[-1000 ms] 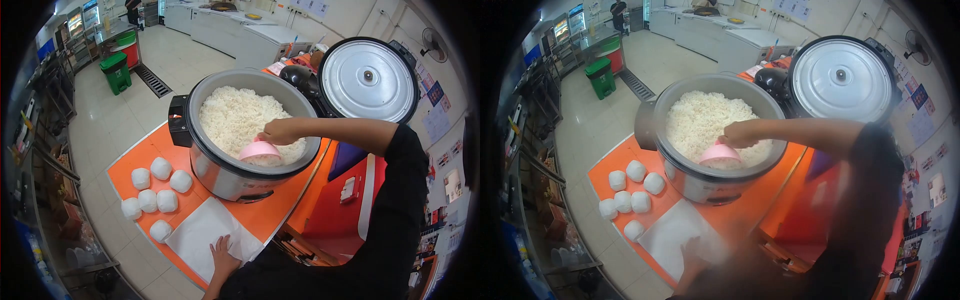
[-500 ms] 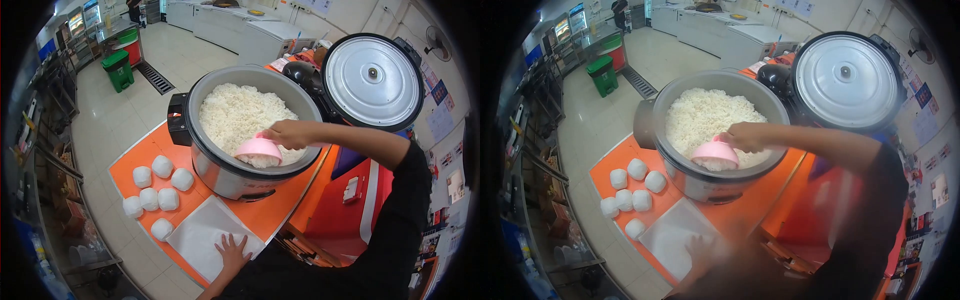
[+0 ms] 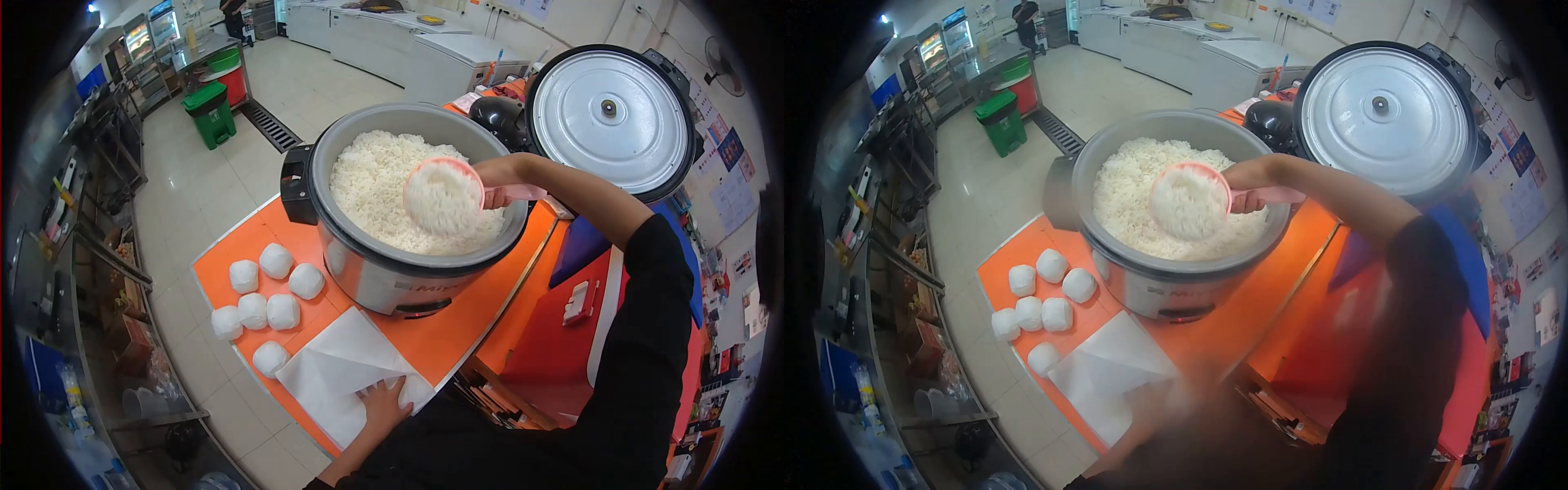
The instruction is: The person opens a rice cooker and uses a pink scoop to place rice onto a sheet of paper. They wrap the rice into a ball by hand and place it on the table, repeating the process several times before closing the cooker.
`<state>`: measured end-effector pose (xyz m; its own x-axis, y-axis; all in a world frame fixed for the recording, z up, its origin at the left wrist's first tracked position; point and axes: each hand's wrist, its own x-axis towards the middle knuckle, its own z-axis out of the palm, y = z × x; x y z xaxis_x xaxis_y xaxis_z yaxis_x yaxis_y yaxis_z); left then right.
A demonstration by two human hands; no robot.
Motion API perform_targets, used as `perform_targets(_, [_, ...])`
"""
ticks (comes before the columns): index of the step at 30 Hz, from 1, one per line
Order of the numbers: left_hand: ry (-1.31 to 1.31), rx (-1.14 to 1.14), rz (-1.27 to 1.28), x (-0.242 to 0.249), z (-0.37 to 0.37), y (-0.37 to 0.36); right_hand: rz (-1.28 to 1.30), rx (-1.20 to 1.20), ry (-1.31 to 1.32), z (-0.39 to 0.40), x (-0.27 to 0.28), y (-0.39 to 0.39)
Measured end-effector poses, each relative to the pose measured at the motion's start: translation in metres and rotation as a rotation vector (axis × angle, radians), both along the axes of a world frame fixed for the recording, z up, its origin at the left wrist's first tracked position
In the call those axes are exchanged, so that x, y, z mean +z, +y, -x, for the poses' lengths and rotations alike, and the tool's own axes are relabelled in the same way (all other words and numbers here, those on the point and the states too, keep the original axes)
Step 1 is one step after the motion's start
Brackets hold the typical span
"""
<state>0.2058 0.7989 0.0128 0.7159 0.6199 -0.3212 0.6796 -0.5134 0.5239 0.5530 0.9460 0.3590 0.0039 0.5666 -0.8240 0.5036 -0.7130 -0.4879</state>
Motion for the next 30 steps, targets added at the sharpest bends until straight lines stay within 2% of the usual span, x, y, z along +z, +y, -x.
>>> perform_targets(1, [-0.001, 0.01, 0.001, -0.003, 0.001, -0.005, 0.001, 0.01, -0.001, 0.002, 0.002, -0.006])
perform_targets(3, [-0.016, 0.067, -0.069, 0.008, -0.004, -0.006, -0.181, -0.144, 0.081, 0.01, 0.005, -0.019])
perform_targets(5, [-0.008, 0.074, -0.063, 0.019, -0.008, -0.005, -0.232, -0.122, 0.129, 0.014, 0.001, -0.025])
perform_targets(7, [-0.01, 0.069, -0.083, 0.026, -0.009, -0.008, -0.339, -0.192, 0.37, 0.027, -0.012, -0.028])
perform_targets(9, [-0.041, 0.107, -0.092, 0.014, -0.011, -0.01, -0.335, -0.239, 0.62, 0.047, -0.032, -0.035])
perform_targets(13, [0.073, 0.111, -0.08, 0.029, -0.017, -0.006, -0.179, -0.22, 0.739, 0.129, -0.107, -0.078])
perform_targets(17, [0.033, 0.165, -0.111, 0.002, -0.02, -0.013, 0.042, -0.115, 0.707, 0.206, -0.228, -0.1])
perform_targets(19, [0.011, 0.098, -0.004, -0.024, -0.017, -0.017, 0.093, 0.02, 0.634, 0.229, -0.268, -0.086])
perform_targets(21, [0.039, 0.167, -0.002, -0.001, -0.015, -0.022, 0.086, 0.206, 0.5, 0.233, -0.291, -0.068])
perform_targets(23, [-0.046, 0.266, -0.066, 0.016, -0.013, -0.021, 0.045, 0.429, 0.289, 0.221, -0.304, -0.048])
perform_targets(25, [-0.045, 0.249, -0.108, 0.017, -0.006, -0.024, -0.012, 0.595, 0.104, 0.209, -0.314, -0.034])
perform_targets(26, [-0.182, 0.215, -0.139, 0.014, 0.0, -0.025, -0.007, 0.6, 0.106, 0.207, -0.33, -0.037])
perform_targets(27, [-0.321, 0.18, -0.17, 0.008, 0.006, -0.027, -0.621, 0.73, -0.13, 0.203, -0.343, -0.04])
perform_targets(28, [-0.32, 0.186, -0.164, -0.007, 0.016, -0.031, -1.241, 0.814, -0.372, 0.198, -0.356, -0.045])
perform_targets(29, [-0.442, 0.239, -0.2, -0.032, 0.031, -0.036, -1.24, 0.811, -0.366, 0.206, -0.347, -0.056])
perform_targets(30, [-0.562, 0.283, -0.238, -0.048, 0.047, -0.035, -1.071, 0.763, -0.617, 0.221, -0.324, -0.07])
